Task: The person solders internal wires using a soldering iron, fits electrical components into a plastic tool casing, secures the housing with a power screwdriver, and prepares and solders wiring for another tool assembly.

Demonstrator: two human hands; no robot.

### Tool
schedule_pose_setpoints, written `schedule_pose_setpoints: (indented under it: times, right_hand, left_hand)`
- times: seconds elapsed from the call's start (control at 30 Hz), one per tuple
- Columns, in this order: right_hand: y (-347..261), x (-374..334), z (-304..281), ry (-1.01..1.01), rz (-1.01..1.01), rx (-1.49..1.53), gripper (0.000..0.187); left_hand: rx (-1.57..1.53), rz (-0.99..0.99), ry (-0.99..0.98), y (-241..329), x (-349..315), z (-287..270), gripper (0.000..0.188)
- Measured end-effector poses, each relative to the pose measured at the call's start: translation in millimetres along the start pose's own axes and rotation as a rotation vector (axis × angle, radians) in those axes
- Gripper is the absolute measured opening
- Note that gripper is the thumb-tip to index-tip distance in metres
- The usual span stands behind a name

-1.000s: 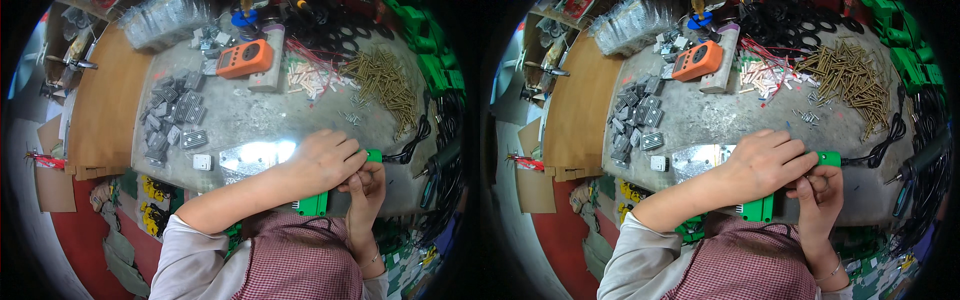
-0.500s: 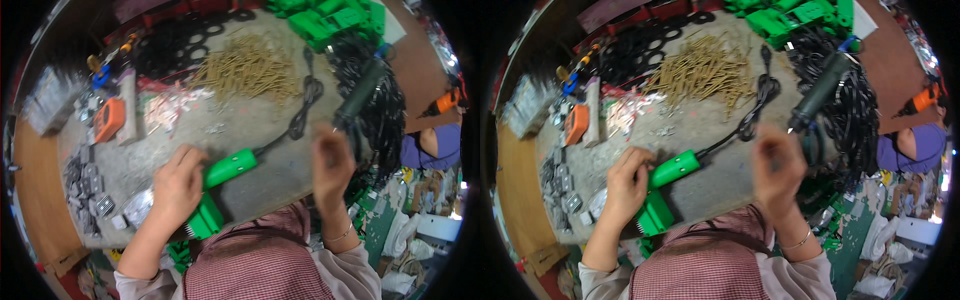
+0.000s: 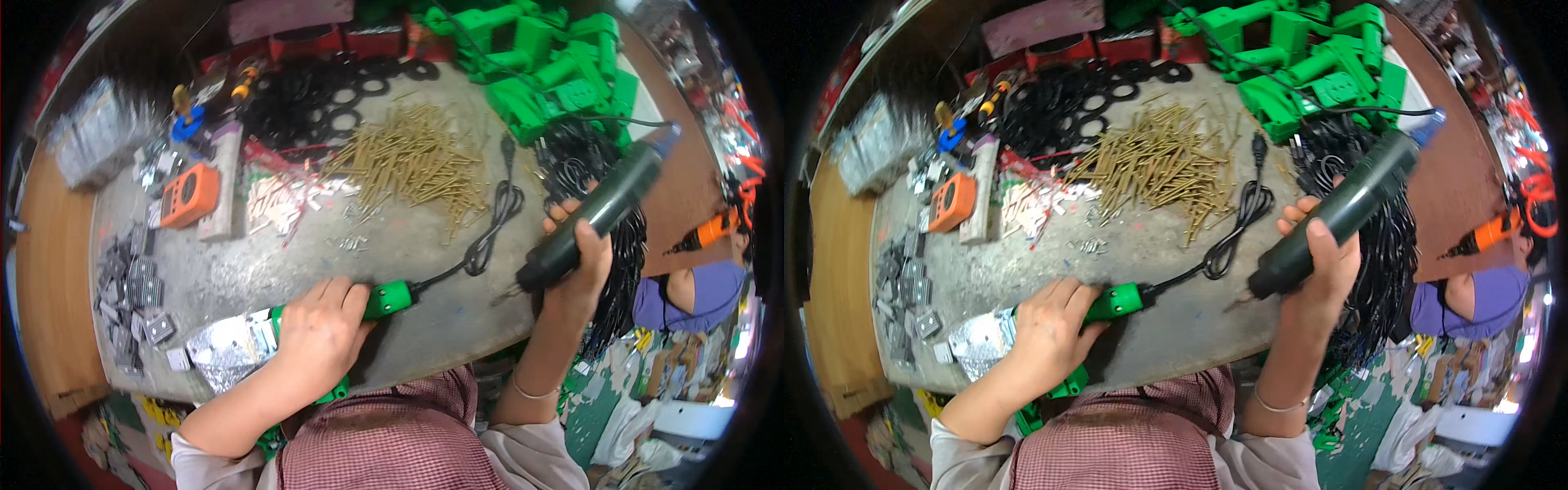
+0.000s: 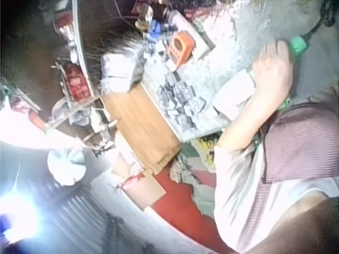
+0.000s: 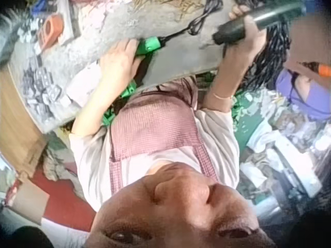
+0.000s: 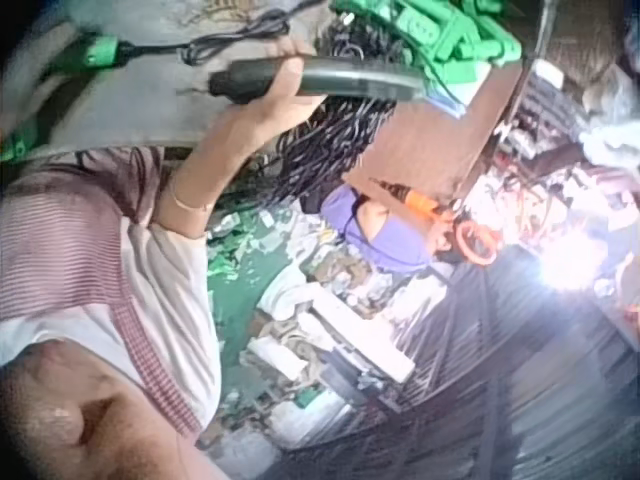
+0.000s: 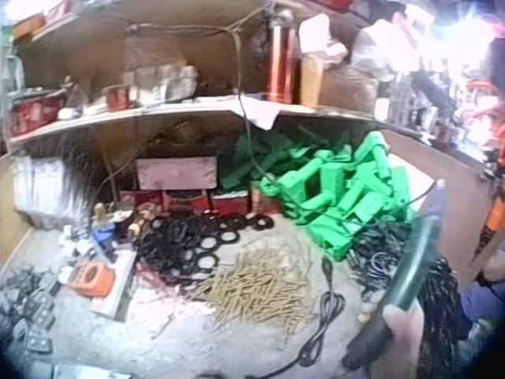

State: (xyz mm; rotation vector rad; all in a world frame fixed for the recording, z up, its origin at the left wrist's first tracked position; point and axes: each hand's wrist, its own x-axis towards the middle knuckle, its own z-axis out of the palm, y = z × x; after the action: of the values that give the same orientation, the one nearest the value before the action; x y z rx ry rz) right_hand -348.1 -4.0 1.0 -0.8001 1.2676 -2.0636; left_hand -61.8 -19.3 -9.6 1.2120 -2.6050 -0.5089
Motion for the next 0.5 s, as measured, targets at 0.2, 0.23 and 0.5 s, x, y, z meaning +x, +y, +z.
schedule_pose_setpoints:
  times: [0.2, 0.23, 0.5]
  right_hand:
    - [-21.5, -26.9, 76.6, -0.406, 0.035, 0.291, 0.068]
    - [-20.0, -32.9, 87.4, -0.442, 0.000, 0.303, 0.069]
    - [15.2, -41.9, 111.7, -0.812, -0.149, 0.150, 0.070]
  left_hand:
    - [-0.215, -0.072, 0.104, -11.9, 5.6, 2.3, 0.036]
    - [-0.231, -0.095, 0.094, -12.9, 8.1, 1.5, 0.036]
    - [-0.260, -0.065, 0.153, -18.5, 7.6, 9.9, 0.039]
